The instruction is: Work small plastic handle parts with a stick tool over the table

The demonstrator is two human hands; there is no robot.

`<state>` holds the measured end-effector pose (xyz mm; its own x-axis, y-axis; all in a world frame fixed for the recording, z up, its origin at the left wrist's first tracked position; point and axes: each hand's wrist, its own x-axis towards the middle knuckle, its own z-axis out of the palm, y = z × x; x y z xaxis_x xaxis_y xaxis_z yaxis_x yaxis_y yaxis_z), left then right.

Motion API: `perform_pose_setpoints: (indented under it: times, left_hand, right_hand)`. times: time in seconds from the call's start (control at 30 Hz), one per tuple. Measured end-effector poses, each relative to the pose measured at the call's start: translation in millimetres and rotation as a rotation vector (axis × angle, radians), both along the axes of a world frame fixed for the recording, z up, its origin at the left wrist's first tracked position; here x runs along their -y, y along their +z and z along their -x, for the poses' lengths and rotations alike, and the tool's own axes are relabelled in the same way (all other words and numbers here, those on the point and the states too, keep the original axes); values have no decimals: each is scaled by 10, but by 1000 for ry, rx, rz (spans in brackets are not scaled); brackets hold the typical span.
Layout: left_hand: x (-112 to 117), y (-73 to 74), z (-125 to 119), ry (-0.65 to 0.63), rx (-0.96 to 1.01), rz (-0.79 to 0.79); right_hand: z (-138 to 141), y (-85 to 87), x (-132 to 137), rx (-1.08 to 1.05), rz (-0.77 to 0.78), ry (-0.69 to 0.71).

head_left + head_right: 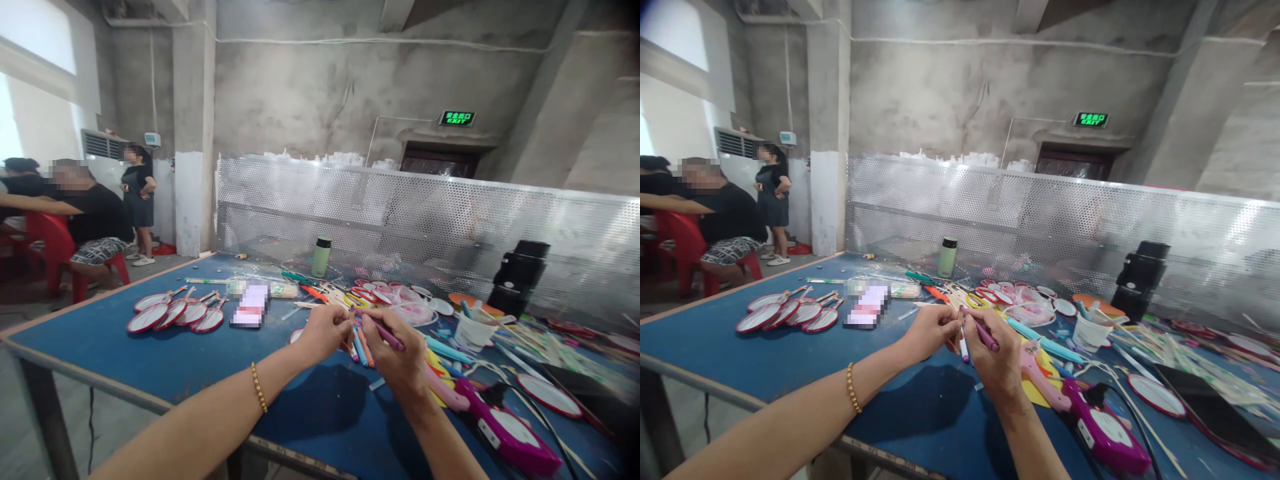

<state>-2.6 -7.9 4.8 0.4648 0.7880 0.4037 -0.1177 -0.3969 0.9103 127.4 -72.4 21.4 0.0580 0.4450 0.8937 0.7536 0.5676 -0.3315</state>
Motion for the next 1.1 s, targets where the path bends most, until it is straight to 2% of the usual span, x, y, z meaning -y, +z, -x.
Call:
perform_pose_setpoints:
  times: [1.1]
  left_hand:
    - [13, 14, -2, -12, 2, 19]
  right_hand:
    - [18, 17, 1, -5, 26, -5]
